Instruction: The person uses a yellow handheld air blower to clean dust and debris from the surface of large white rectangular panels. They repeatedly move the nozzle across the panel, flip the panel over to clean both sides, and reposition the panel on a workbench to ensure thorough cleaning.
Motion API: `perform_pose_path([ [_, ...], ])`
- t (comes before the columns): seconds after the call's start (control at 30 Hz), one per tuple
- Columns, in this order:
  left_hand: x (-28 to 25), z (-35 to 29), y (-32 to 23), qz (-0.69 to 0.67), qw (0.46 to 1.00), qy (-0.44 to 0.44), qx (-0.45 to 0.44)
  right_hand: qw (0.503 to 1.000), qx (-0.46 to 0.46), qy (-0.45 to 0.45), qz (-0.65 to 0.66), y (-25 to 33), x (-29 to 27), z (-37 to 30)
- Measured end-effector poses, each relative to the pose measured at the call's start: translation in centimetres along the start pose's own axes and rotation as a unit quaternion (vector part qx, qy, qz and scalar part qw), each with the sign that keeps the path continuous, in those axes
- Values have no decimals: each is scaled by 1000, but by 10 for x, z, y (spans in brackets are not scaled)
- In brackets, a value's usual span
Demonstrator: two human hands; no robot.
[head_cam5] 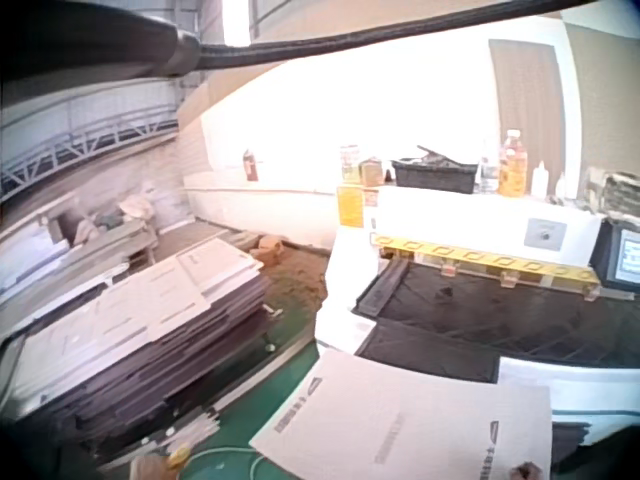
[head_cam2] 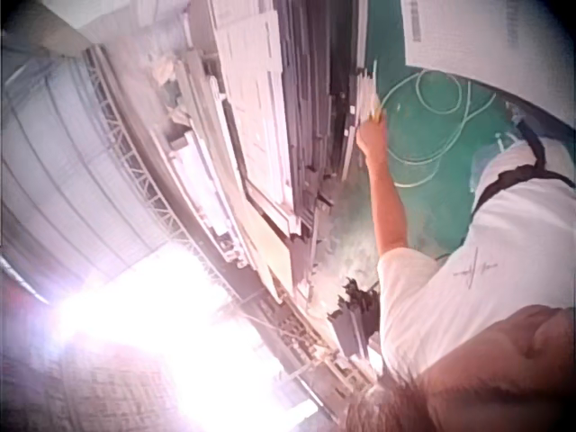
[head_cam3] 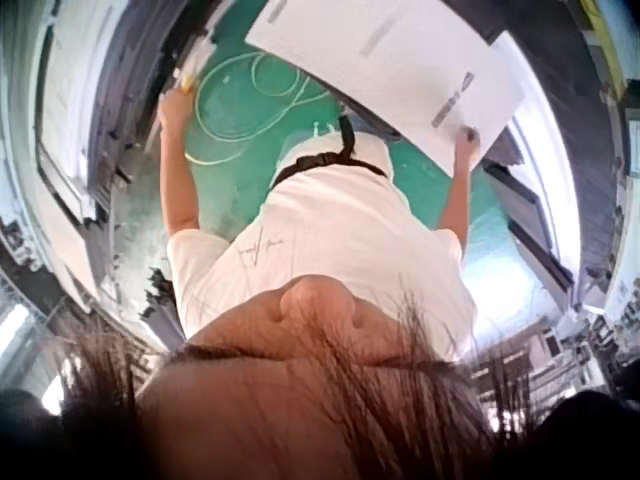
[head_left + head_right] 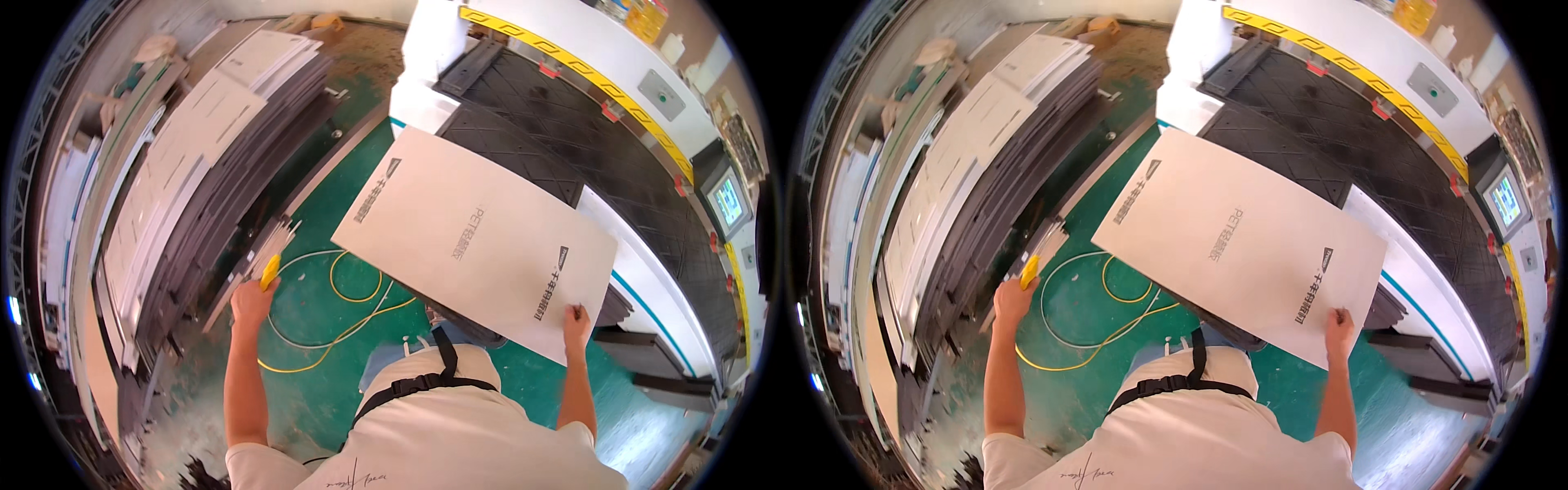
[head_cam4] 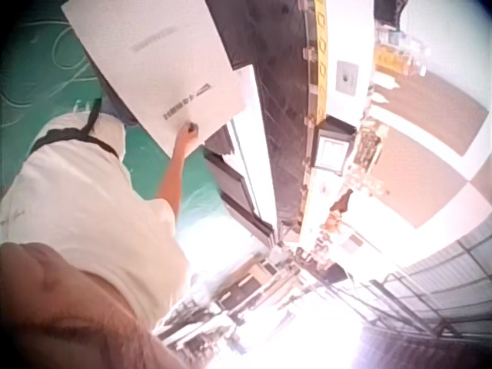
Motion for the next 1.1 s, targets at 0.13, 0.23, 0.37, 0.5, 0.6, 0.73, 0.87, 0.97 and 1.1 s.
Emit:
perform_pose_path([
  [0.13,82,80,47,-419,869,236,-113,966,5,-185,-179,-52,-43,-21],
  [0.23,117,131,14,-589,781,207,-5,942,53,-235,-233,-58,-46,-54],
  [0.37,128,189,-66,-488,824,285,30,957,237,-133,-101,-102,-58,-69],
  [0.5,130,220,-98,-493,815,277,127,922,365,-128,28,-75,-52,-104],
  [0.6,109,235,-83,-448,844,234,181,913,387,-118,48,-50,-39,-145],
  [0.73,7,226,-72,-501,780,323,191,921,295,-225,121,-76,-98,-227],
  [0.87,-107,222,-52,-605,734,250,183,904,193,-249,289,74,-171,-266],
  [0.97,-157,245,-80,-752,620,172,143,872,38,-284,397,146,-195,-215],
  [1.1,-157,316,-171,-745,610,97,251,892,-22,-287,349,171,-218,-77],
])
Point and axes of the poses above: each hand's wrist, its own z-axis towards the middle knuckle, its own x-axis out of the palm, y = z × x, the point moved 3 cm from there along z, towards the middle knuckle, and after that the axes turned 9 degrees about x, right-handed, at the moved point
